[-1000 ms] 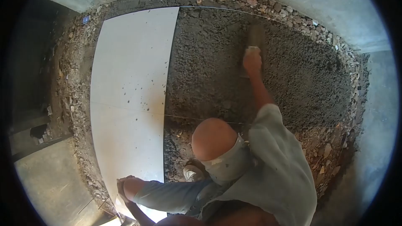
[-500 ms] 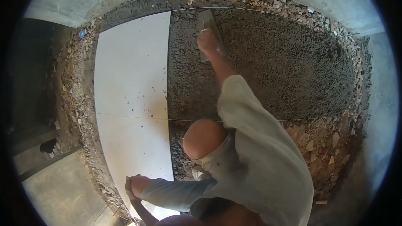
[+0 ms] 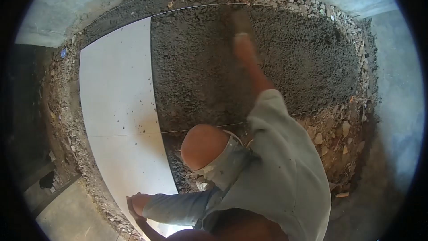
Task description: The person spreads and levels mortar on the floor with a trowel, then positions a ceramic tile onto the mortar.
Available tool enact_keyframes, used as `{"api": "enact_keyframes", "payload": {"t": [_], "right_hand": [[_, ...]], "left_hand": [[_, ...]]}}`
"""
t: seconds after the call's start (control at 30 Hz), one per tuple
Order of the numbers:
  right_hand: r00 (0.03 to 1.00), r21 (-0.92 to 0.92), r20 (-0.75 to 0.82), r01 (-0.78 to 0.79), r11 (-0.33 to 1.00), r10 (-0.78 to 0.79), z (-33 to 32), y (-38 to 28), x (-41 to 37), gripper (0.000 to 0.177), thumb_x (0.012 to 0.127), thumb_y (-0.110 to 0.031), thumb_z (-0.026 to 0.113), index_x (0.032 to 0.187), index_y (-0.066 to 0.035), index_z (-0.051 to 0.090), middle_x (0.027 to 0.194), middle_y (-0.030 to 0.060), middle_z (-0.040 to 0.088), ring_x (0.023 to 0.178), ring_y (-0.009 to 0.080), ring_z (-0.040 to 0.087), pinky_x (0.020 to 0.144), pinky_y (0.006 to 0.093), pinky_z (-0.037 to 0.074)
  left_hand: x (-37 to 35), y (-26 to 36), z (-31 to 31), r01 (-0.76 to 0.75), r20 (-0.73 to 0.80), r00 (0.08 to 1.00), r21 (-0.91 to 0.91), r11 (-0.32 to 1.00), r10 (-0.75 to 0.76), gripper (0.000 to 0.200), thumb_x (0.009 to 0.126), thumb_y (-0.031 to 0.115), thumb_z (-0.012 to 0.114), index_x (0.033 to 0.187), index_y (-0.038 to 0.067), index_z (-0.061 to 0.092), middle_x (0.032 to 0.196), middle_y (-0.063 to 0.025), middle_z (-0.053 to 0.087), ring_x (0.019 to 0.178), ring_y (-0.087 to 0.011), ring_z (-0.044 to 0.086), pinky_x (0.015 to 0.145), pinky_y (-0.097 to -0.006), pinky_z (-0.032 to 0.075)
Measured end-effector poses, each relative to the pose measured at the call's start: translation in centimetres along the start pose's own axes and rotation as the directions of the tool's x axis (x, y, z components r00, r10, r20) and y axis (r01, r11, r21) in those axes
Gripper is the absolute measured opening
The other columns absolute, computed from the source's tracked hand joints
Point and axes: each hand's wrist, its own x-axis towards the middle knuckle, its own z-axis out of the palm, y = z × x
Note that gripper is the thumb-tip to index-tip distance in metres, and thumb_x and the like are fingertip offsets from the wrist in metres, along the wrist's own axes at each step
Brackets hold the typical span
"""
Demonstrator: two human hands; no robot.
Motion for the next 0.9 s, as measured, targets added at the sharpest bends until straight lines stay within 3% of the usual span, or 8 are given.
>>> {"api": "enact_keyframes", "payload": {"t": [0.17, 0.3, 0.57, 0.6, 0.67, 0.73, 0.83, 0.9], "right_hand": [[0.927, -0.284, -0.197, -0.365, 0.887, 0.319, -8.9, 25.6, 4.8, 0.062, 0.096, -0.048, 0.049, 0.135, -0.002, 0.041, 0.116, 0.0289, 0.061, 0.108, 0.0422, 0.061, 0.091, 0.0529, 0.048], [0.820, -0.163, -0.444, -0.471, 0.867, 0.362, -22.1, 23.8, -4.9, 0.061, 0.094, -0.052, 0.051, 0.129, -0.003, 0.053, 0.120, 0.0277, 0.061, 0.111, 0.0454, 0.059, 0.090, 0.0473, 0.049], [0.565, -0.134, -0.799, -0.500, 0.856, 0.205, -38.9, 22.0, -19.5, 0.042, 0.098, -0.037, 0.052, 0.122, -0.002, 0.046, 0.108, 0.0285, 0.060, 0.098, 0.0456, 0.061, 0.081, 0.0554, 0.047], [0.573, -0.211, -0.715, -0.724, 0.657, 0.401, -38.6, 30.7, -23.0, 0.045, 0.100, -0.033, 0.048, 0.131, 0.000, 0.042, 0.116, 0.0279, 0.058, 0.109, 0.0410, 0.058, 0.091, 0.0545, 0.045], [0.974, -0.983, -0.112, -0.079, 0.166, -0.199, -37.9, 52.4, -34.6, 0.044, 0.102, -0.025, 0.043, 0.137, 0.002, 0.040, 0.124, 0.0250, 0.056, 0.118, 0.0338, 0.055, 0.101, 0.0515, 0.041], [0.854, -0.548, -0.168, -0.496, 0.673, 0.493, -34.2, 45.5, -40.1, 0.045, 0.102, -0.026, 0.043, 0.137, 0.002, 0.040, 0.125, 0.0243, 0.055, 0.119, 0.0337, 0.054, 0.100, 0.0512, 0.041], [0.718, -0.077, 0.079, -0.688, 0.722, 0.692, -30.5, 34.5, -40.8, 0.046, 0.102, -0.027, 0.043, 0.138, 0.001, 0.039, 0.127, 0.0234, 0.054, 0.119, 0.0335, 0.054, 0.100, 0.0508, 0.042], [0.728, 0.050, 0.322, -0.651, 0.758, 0.605, -27.4, 29.0, -39.1, 0.047, 0.102, -0.028, 0.043, 0.139, 0.000, 0.039, 0.128, 0.0227, 0.053, 0.120, 0.0333, 0.053, 0.100, 0.0505, 0.042]], "left_hand": [[-2.1, 0.7, 1.5, -0.177, 0.118, 0.980, 0.146, 0.973, 0.161, 0.064, 0.100, 0.053, 0.035, 0.099, -0.003, 0.066, 0.088, -0.0146, 0.068, 0.080, -0.0270, 0.063, 0.078, -0.0410, 0.051], [-2.1, 1.9, 0.7, -0.140, -0.128, 0.972, 0.350, 0.926, 0.196, 0.045, 0.099, 0.041, 0.047, 0.106, -0.001, 0.063, 0.096, -0.0095, 0.064, 0.091, -0.0213, 0.059, 0.086, -0.0359, 0.046], [5.2, 8.8, 3.8, -0.304, 0.244, 0.951, 0.841, 0.447, 0.188, 0.033, 0.097, 0.030, 0.056, 0.106, -0.002, 0.064, 0.089, -0.0081, 0.064, 0.080, -0.0161, 0.060, 0.068, -0.0303, 0.051], [5.6, 10.0, 6.0, -0.350, 0.294, 0.935, 0.855, 0.382, 0.198, 0.034, 0.097, 0.029, 0.055, 0.107, -0.002, 0.063, 0.090, -0.0089, 0.065, 0.081, -0.0165, 0.062, 0.069, -0.0307, 0.052], [11.1, 10.5, 4.7, -0.524, 0.472, 0.851, 0.787, 0.326, 0.230, 0.036, 0.097, 0.029, 0.055, 0.114, -0.001, 0.062, 0.093, -0.0112, 0.067, 0.084, -0.0177, 0.065, 0.073, -0.0338, 0.054], [9.7, 11.9, 10.3, -0.335, 0.273, 0.915, 0.925, 0.181, 0.298, 0.046, 0.094, 0.035, 0.057, 0.126, 0.002, 0.058, 0.101, -0.0118, 0.067, 0.088, -0.0211, 0.065, 0.079, -0.0367, 0.054], [12.1, 15.5, 7.1, -0.616, 0.641, 0.703, 0.766, -0.187, 0.309, 0.042, 0.097, 0.036, 0.056, 0.123, 0.003, 0.060, 0.117, -0.0155, 0.065, 0.103, -0.0264, 0.063, 0.093, -0.0363, 0.047], [11.4, 18.0, 6.6, -0.520, 0.482, 0.820, 0.853, 0.048, 0.307, 0.047, 0.095, 0.041, 0.058, 0.127, 0.006, 0.059, 0.122, -0.0166, 0.063, 0.111, -0.0234, 0.060, 0.095, -0.0372, 0.047]]}}
